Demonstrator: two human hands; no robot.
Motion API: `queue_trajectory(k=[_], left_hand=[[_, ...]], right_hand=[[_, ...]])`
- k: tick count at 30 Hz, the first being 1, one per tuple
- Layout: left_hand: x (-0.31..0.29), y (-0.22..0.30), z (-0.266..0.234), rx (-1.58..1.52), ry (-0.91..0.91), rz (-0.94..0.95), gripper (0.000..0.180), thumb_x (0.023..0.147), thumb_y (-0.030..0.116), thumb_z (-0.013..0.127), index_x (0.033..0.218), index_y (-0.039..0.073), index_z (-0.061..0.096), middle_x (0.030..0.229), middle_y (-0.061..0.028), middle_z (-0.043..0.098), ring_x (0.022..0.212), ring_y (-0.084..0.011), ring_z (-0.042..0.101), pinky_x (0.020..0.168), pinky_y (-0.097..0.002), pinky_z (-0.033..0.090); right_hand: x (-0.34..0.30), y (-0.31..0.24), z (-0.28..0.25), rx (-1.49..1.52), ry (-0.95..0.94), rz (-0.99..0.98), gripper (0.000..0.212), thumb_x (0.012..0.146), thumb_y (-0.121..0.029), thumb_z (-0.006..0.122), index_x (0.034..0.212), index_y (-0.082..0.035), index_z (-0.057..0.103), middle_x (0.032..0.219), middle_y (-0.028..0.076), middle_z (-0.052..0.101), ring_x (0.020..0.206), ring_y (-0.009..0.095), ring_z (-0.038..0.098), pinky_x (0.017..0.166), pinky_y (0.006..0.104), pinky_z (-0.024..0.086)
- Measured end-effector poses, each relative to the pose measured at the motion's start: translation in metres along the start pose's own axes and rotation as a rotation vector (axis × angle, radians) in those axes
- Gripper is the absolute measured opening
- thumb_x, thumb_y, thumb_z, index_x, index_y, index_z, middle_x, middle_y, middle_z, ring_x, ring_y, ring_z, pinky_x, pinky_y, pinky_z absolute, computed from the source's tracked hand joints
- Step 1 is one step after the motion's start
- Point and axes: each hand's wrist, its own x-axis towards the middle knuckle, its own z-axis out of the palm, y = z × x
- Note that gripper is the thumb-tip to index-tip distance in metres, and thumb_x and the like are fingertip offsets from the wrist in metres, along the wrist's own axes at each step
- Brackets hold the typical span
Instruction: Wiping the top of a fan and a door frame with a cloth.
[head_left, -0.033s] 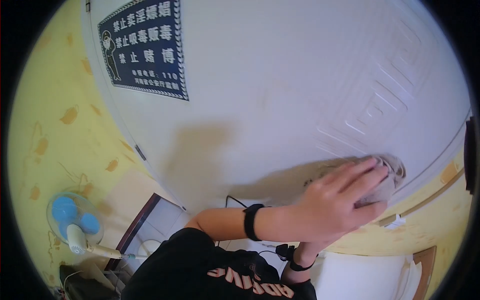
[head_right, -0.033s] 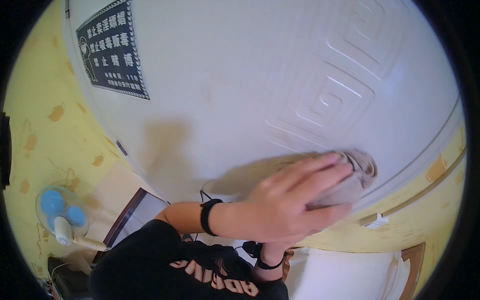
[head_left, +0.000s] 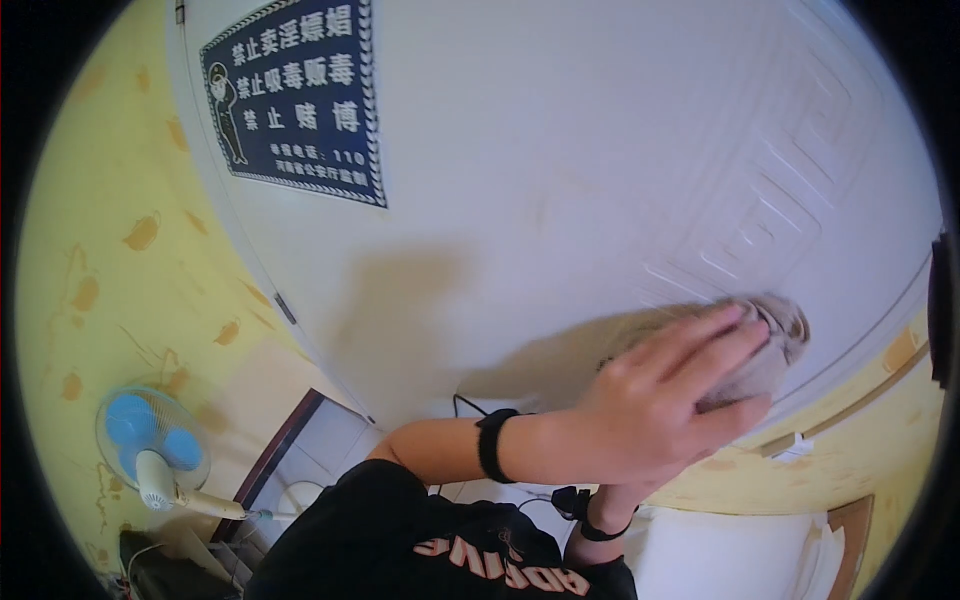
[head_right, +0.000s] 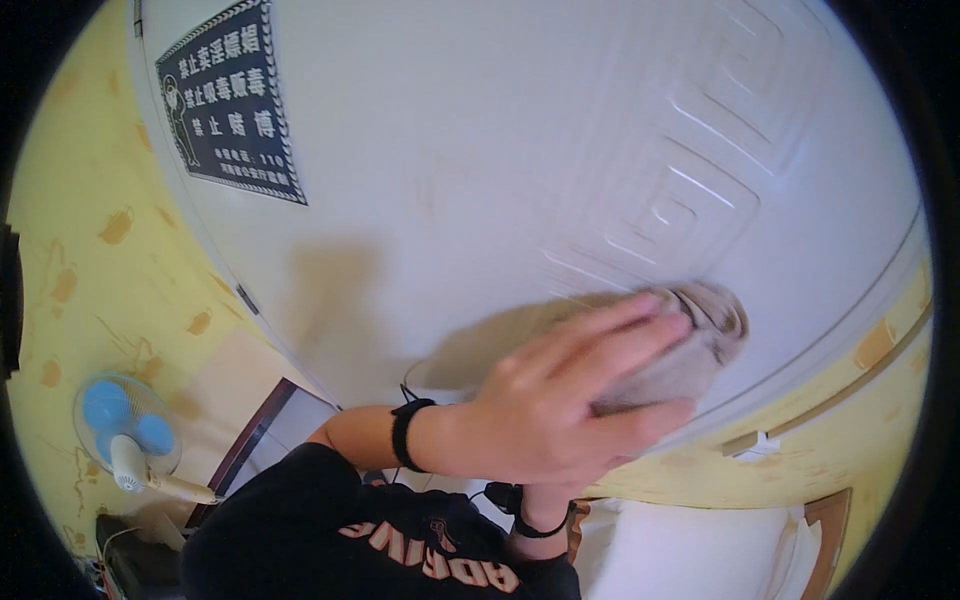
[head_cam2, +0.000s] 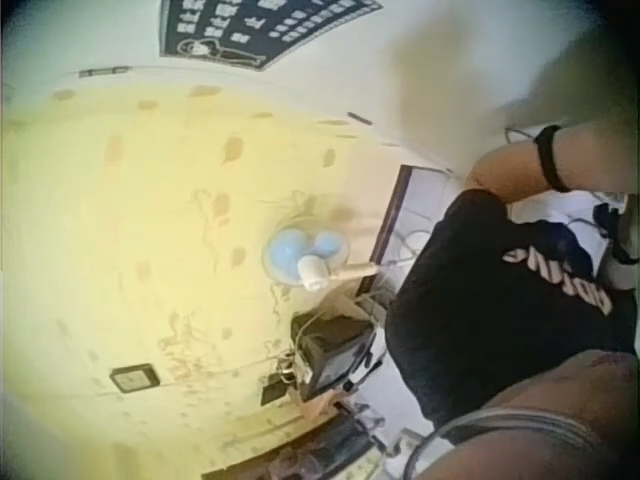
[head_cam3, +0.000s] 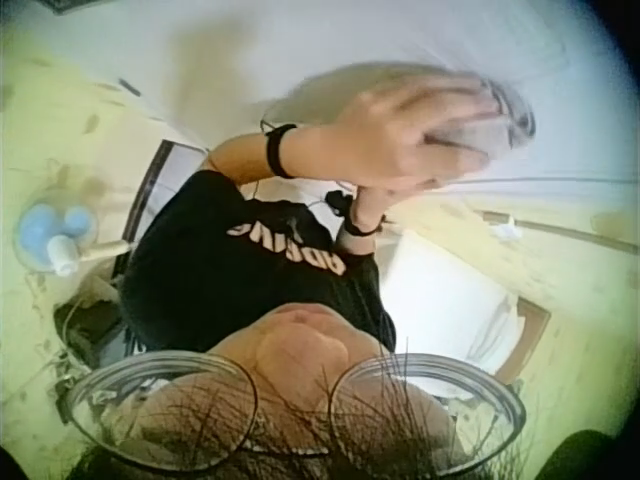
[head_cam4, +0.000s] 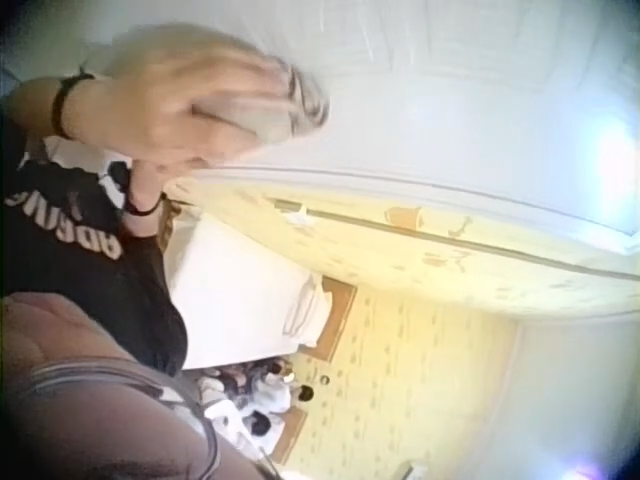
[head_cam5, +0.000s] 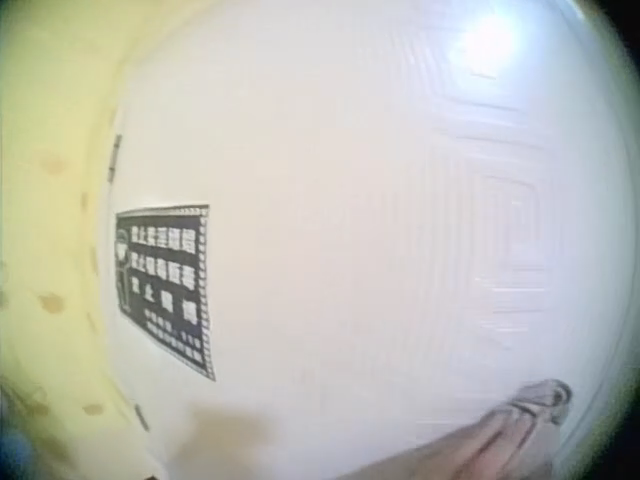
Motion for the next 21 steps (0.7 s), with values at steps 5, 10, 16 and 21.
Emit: queue_trajectory(k=[5, 10, 16, 21], left_hand=[[-0.003, -0.05, -0.097, 0.194, 0.072, 0.018, 0.055, 0.064, 0.009, 0.088, 0.116, 0.015, 0.073, 0.139, -0.028, 0.06, 0.129, -0.047, 0.059, 0.106, -0.0523, 0.053], [-0.019, -0.081, -0.16, 0.424, 0.112, -0.139, 0.062, 0.067, 0.004, 0.085, 0.125, 0.013, 0.069, 0.143, -0.0311, 0.053, 0.13, -0.0478, 0.056, 0.109, -0.0536, 0.049], [-0.01, -0.077, -0.161, 0.269, 0.188, -0.198, 0.063, 0.07, 0.002, 0.082, 0.129, 0.011, 0.062, 0.14, -0.0304, 0.052, 0.13, -0.0459, 0.055, 0.109, -0.0549, 0.048], [-0.001, -0.063, -0.121, 0.225, 0.102, -0.114, 0.059, 0.071, 0.003, 0.079, 0.127, 0.012, 0.065, 0.141, -0.0297, 0.05, 0.13, -0.0453, 0.055, 0.107, -0.054, 0.049]], right_hand=[[0.059, -0.028, 0.082, -0.172, -0.169, -0.171, 0.069, 0.105, -0.007, 0.055, 0.166, -0.003, 0.024, 0.156, 0.02, 0.05, 0.138, 0.028, 0.055, 0.113, 0.0456, 0.047], [0.099, -0.039, 0.144, -0.327, -0.274, -0.204, 0.079, 0.09, 0.006, 0.064, 0.162, -0.01, 0.039, 0.128, 0.022, 0.066, 0.102, 0.043, 0.072, 0.081, 0.046, 0.062], [0.101, -0.052, 0.137, -0.256, -0.29, -0.198, 0.081, 0.088, 0.008, 0.062, 0.162, -0.016, 0.041, 0.127, 0.021, 0.065, 0.097, 0.042, 0.072, 0.07, 0.0453, 0.063], [0.091, -0.057, 0.098, -0.267, -0.173, -0.189, 0.077, 0.091, 0.008, 0.06, 0.162, -0.013, 0.04, 0.132, 0.023, 0.064, 0.103, 0.044, 0.071, 0.075, 0.0451, 0.063]])
